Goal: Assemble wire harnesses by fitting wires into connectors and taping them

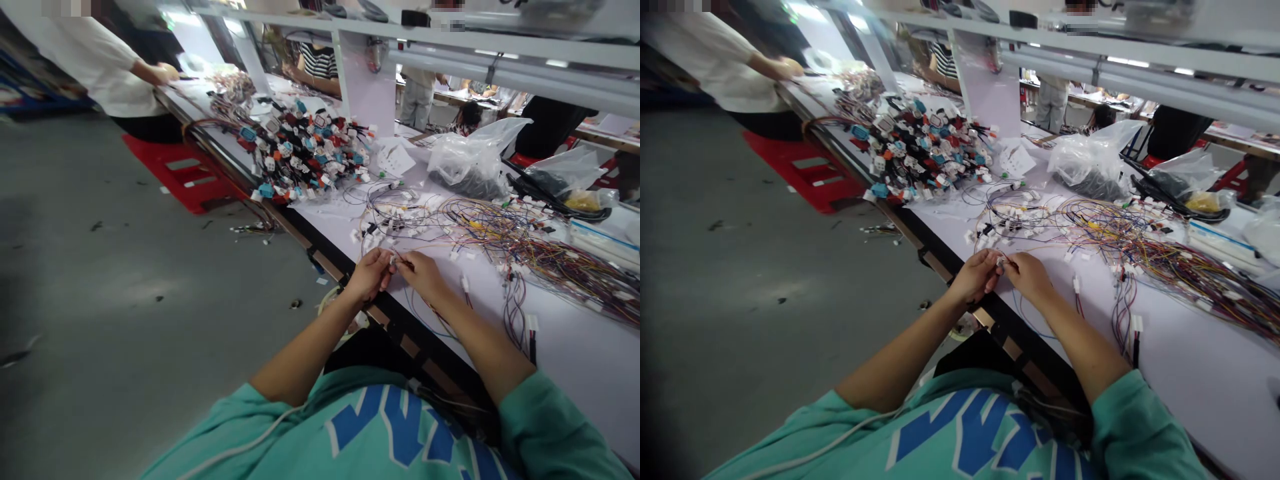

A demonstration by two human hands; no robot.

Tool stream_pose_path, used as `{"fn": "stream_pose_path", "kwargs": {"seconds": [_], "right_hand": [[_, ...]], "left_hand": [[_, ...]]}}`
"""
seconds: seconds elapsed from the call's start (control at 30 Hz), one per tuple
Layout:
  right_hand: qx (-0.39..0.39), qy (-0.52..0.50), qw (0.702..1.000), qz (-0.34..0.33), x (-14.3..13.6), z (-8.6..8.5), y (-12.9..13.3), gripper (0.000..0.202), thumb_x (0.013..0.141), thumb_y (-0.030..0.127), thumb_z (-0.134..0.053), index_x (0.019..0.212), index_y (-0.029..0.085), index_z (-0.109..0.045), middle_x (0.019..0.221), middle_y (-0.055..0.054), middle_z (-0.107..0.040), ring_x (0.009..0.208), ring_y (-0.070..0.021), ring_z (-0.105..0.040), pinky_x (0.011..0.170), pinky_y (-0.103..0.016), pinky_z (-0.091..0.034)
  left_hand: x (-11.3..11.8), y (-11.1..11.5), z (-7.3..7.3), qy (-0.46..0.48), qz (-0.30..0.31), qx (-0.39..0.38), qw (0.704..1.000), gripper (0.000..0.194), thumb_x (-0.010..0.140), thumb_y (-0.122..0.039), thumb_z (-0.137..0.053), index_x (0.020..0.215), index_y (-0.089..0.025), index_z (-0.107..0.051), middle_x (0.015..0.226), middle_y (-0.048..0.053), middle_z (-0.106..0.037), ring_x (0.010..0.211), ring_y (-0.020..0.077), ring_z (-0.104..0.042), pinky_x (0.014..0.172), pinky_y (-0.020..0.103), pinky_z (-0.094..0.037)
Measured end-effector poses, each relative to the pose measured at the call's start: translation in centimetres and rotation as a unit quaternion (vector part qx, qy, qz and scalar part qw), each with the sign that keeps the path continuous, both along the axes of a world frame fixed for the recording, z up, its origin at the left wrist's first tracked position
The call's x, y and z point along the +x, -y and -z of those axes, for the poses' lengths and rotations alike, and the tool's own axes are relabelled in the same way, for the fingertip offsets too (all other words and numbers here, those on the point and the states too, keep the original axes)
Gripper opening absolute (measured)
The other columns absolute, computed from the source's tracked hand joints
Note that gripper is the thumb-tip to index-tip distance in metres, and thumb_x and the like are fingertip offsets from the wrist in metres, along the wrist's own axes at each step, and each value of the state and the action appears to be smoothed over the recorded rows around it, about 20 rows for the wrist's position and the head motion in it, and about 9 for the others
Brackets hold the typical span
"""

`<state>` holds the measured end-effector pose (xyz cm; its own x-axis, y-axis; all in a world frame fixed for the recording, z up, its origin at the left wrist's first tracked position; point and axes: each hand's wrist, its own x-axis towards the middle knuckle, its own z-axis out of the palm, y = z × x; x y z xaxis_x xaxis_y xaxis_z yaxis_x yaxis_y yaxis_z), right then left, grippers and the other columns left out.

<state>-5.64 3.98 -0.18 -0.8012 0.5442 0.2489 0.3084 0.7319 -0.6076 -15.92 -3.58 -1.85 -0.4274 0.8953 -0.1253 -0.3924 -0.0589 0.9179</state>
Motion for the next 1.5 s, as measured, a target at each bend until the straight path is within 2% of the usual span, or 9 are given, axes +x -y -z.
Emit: {"fn": "stream_pose_path", "kwargs": {"seconds": [0.23,0.47,0.57,0.8,0.9,1.1,1.33,1.4,1.5], "right_hand": [[-0.006,-0.013,0.999,0.037,-0.2,0.2,0.6,0.019,0.073,0.020,-0.046,0.055,0.017,-0.044,0.055,0.002,-0.044,0.054,-0.0081,-0.039,0.053,-0.020,-0.027],[-0.009,-0.018,0.999,0.049,0.0,0.4,0.7,0.019,0.069,0.019,-0.047,0.051,0.017,-0.042,0.051,0.003,-0.041,0.052,-0.0081,-0.035,0.052,-0.020,-0.025],[-0.032,-0.016,0.998,0.042,0.1,0.4,0.4,0.018,0.070,0.018,-0.049,0.052,0.017,-0.047,0.052,0.003,-0.045,0.053,-0.0080,-0.038,0.053,-0.020,-0.027],[-0.094,-0.013,0.995,0.010,0.4,-0.4,-0.3,0.015,0.075,0.023,-0.051,0.066,0.017,-0.062,0.060,0.002,-0.057,0.060,-0.0090,-0.050,0.057,-0.019,-0.032],[-0.060,-0.012,0.998,0.011,0.5,-0.3,-0.4,0.016,0.076,0.025,-0.051,0.071,0.018,-0.065,0.067,0.000,-0.061,0.066,-0.0111,-0.053,0.061,-0.021,-0.035],[0.013,-0.021,0.999,0.046,0.6,-0.5,-0.5,0.020,0.079,0.024,-0.048,0.073,0.017,-0.066,0.068,-0.003,-0.060,0.070,-0.0124,-0.053,0.064,-0.022,-0.037],[0.089,0.059,0.993,0.044,0.9,-0.9,-0.2,0.020,0.079,0.022,-0.046,0.080,0.019,-0.066,0.073,-0.004,-0.060,0.074,-0.0140,-0.051,0.061,-0.023,-0.033],[0.065,0.050,0.996,0.038,0.8,-1.0,-0.2,0.020,0.078,0.021,-0.046,0.074,0.018,-0.066,0.070,-0.004,-0.059,0.072,-0.0133,-0.051,0.062,-0.023,-0.033],[-0.075,0.004,0.997,0.023,0.7,-1.1,-0.5,0.013,0.073,0.020,-0.050,0.070,0.017,-0.063,0.068,-0.001,-0.059,0.068,-0.0113,-0.051,0.063,-0.023,-0.036]], "left_hand": [[0.1,0.2,-0.2,-0.013,-0.002,-0.001,1.000,0.040,0.060,-0.048,-0.064,0.071,-0.016,-0.043,0.045,-0.009,-0.048,0.022,0.0010,-0.029,0.024,0.013,-0.014],[0.5,0.2,-0.2,-0.077,-0.003,-0.016,0.997,0.031,0.068,-0.044,-0.058,0.070,-0.017,-0.041,0.045,-0.010,-0.046,0.023,0.0007,-0.029,0.025,0.013,-0.014],[0.4,0.2,-0.2,-0.088,-0.002,-0.025,0.996,0.027,0.070,-0.041,-0.056,0.070,-0.018,-0.041,0.044,-0.009,-0.046,0.023,0.0012,-0.029,0.026,0.013,-0.015],[0.1,0.3,-0.3,-0.010,-0.002,0.005,1.000,0.034,0.061,-0.043,-0.063,0.071,-0.018,-0.043,0.042,-0.008,-0.048,0.024,0.0020,-0.028,0.025,0.013,-0.015],[0.2,0.3,-0.5,-0.010,-0.011,-0.001,1.000,0.031,0.061,-0.041,-0.064,0.071,-0.018,-0.046,0.040,-0.008,-0.047,0.024,0.0022,-0.028,0.025,0.012,-0.014],[0.5,0.6,-0.8,-0.028,-0.023,-0.006,0.999,0.028,0.061,-0.039,-0.063,0.071,-0.018,-0.047,0.039,-0.008,-0.045,0.025,0.0017,-0.028,0.026,0.012,-0.014],[0.7,0.7,-0.8,-0.057,0.008,-0.001,0.998,0.033,0.062,-0.044,-0.062,0.074,-0.018,-0.047,0.041,-0.009,-0.045,0.027,0.0004,-0.027,0.028,0.011,-0.016],[0.7,0.7,-0.7,-0.062,0.008,-0.008,0.998,0.033,0.062,-0.044,-0.062,0.074,-0.017,-0.047,0.041,-0.009,-0.044,0.027,0.0002,-0.027,0.028,0.011,-0.015],[0.6,0.7,-0.7,-0.059,0.006,-0.015,0.998,0.030,0.063,-0.043,-0.061,0.072,-0.018,-0.046,0.040,-0.009,-0.045,0.026,0.0003,-0.026,0.028,0.012,-0.013]]}}
